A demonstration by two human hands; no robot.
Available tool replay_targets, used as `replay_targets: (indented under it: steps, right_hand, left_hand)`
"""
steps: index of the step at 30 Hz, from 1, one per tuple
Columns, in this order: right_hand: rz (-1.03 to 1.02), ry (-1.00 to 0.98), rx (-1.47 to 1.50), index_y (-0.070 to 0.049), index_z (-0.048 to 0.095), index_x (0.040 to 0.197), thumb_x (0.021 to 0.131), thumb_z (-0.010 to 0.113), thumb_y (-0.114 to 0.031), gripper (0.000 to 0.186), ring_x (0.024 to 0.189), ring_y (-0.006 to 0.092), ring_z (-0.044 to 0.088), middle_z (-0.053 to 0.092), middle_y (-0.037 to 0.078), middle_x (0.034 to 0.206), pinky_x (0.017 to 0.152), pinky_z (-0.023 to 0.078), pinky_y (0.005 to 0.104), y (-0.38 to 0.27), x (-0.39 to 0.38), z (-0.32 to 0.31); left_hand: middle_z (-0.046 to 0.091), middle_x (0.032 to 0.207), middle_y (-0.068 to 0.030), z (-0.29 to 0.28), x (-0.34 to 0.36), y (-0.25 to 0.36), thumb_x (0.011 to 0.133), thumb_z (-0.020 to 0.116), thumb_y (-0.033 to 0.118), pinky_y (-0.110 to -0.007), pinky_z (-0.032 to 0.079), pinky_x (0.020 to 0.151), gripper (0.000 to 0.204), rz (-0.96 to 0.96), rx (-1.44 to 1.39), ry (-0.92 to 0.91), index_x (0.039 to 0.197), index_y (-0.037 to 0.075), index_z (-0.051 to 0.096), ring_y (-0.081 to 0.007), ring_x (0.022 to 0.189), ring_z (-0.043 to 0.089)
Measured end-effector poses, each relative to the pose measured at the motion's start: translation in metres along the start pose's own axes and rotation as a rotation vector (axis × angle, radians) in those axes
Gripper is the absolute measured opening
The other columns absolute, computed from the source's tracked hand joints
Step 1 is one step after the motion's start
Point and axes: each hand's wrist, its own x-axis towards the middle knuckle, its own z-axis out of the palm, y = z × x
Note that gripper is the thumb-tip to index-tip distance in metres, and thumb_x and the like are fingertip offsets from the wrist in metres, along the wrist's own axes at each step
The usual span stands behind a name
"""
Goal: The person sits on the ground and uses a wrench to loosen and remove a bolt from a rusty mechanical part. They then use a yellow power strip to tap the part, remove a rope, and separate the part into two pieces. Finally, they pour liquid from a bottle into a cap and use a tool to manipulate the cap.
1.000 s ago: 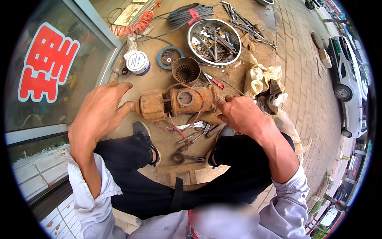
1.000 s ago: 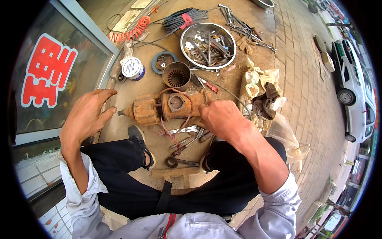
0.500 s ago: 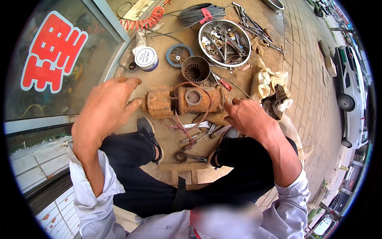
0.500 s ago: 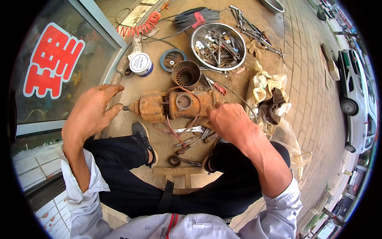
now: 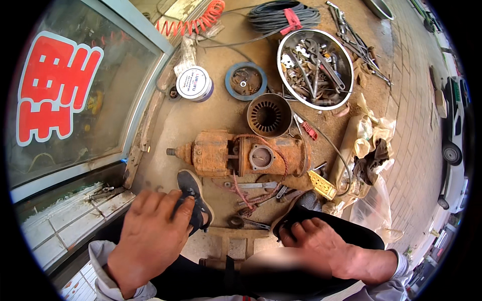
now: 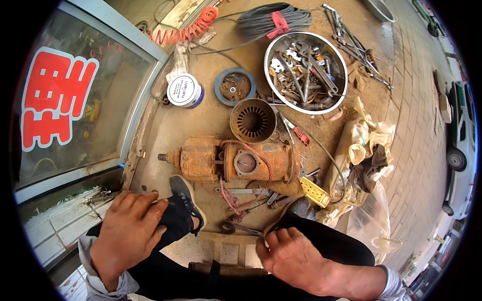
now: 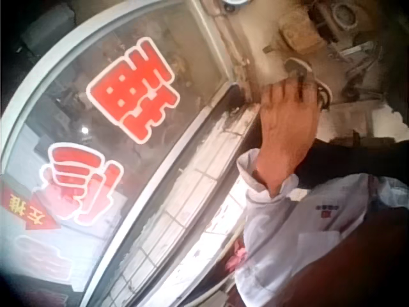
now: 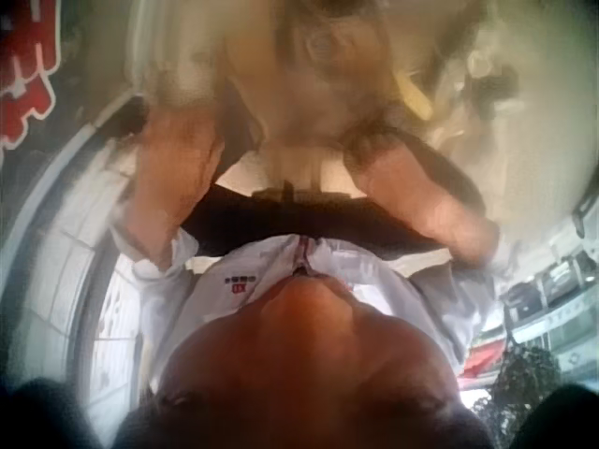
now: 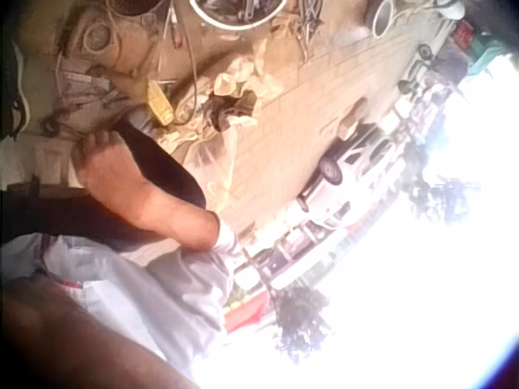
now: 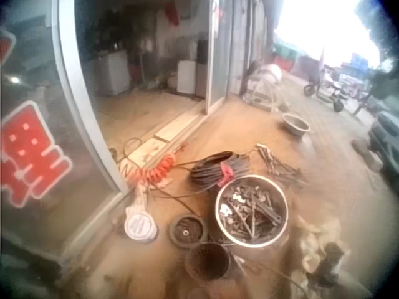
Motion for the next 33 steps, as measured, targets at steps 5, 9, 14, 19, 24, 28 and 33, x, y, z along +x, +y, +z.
replay_targets:
  steps: [5, 9, 14, 19, 24, 28, 33]
  right_hand:
    - [0.171, 0.089, -0.013, -0.001, 0.064, 0.098, 0.078, 0.061, -0.011, 0.022, 0.076, 0.0239, 0.062, 0.059, 0.009, 0.079, 0.069, 0.050, 0.0353, 0.037, 0.015, -0.007]
    - [0.300, 0.175, 0.114, -0.001, 0.062, 0.101, 0.080, 0.062, -0.012, 0.025, 0.083, 0.0294, 0.065, 0.063, 0.014, 0.086, 0.074, 0.053, 0.0383, 0.044, 0.030, 0.002]
    - [0.576, 0.247, 0.406, -0.003, 0.062, 0.111, 0.083, 0.067, -0.016, 0.031, 0.085, 0.0358, 0.065, 0.064, 0.018, 0.089, 0.075, 0.054, 0.0451, -0.005, 0.018, 0.038]
    - [0.641, 0.399, 0.622, -0.003, 0.063, 0.114, 0.083, 0.072, -0.017, 0.036, 0.086, 0.0381, 0.064, 0.065, 0.018, 0.094, 0.074, 0.055, 0.0444, -0.119, -0.049, -0.098]
    - [0.759, 0.428, 0.552, -0.002, 0.062, 0.118, 0.086, 0.070, -0.019, 0.037, 0.095, 0.0416, 0.064, 0.065, 0.022, 0.101, 0.082, 0.054, 0.0446, -0.141, -0.083, -0.254]
    - [0.847, 0.616, 0.462, 0.001, 0.063, 0.113, 0.087, 0.068, -0.010, 0.029, 0.092, 0.0406, 0.065, 0.066, 0.021, 0.099, 0.081, 0.054, 0.0446, -0.135, -0.090, -0.369]
    - [0.921, 0.865, 0.388, 0.000, 0.063, 0.114, 0.088, 0.065, -0.002, 0.027, 0.089, 0.0354, 0.068, 0.067, 0.020, 0.101, 0.077, 0.054, 0.0407, -0.127, -0.108, -0.448]
  left_hand:
    - [0.063, 0.119, -0.0144, 0.003, 0.038, -0.006, 0.085, 0.071, 0.026, -0.044, 0.041, 0.101, 0.044, 0.024, -0.074, -0.141, 0.122, 0.004, 0.063, -0.0307, 0.108, 0.059]
    - [0.063, 0.120, -0.0153, 0.001, 0.054, -0.007, 0.087, 0.069, 0.023, -0.044, 0.044, 0.097, 0.040, 0.029, -0.273, -0.226, 0.120, 0.002, 0.063, -0.0337, 0.107, 0.059]
    - [0.060, 0.128, -0.0202, -0.030, 0.049, -0.001, 0.084, 0.071, 0.015, -0.045, 0.047, 0.098, 0.041, -0.192, -0.536, 0.078, 0.121, -0.001, 0.063, -0.0395, 0.113, 0.057]
    - [0.055, 0.136, -0.0241, -0.115, -0.044, 0.028, 0.081, 0.074, 0.014, -0.044, 0.045, 0.104, 0.042, -0.295, -0.795, 0.198, 0.119, -0.002, 0.064, -0.0403, 0.125, 0.054]
    - [0.056, 0.135, -0.0254, -0.249, -0.132, 0.009, 0.082, 0.073, 0.014, -0.044, 0.044, 0.106, 0.039, -0.315, -0.819, 0.234, 0.117, -0.001, 0.066, -0.0414, 0.125, 0.054]
    - [0.057, 0.132, -0.0255, -0.327, -0.178, -0.048, 0.082, 0.072, 0.012, -0.044, 0.044, 0.106, 0.040, -0.334, -0.783, 0.323, 0.118, -0.003, 0.065, -0.0406, 0.123, 0.055]
    - [0.059, 0.130, -0.0256, -0.384, -0.189, -0.102, 0.083, 0.071, 0.014, -0.044, 0.044, 0.104, 0.041, -0.350, -0.672, 0.380, 0.119, -0.004, 0.064, -0.0407, 0.121, 0.056]
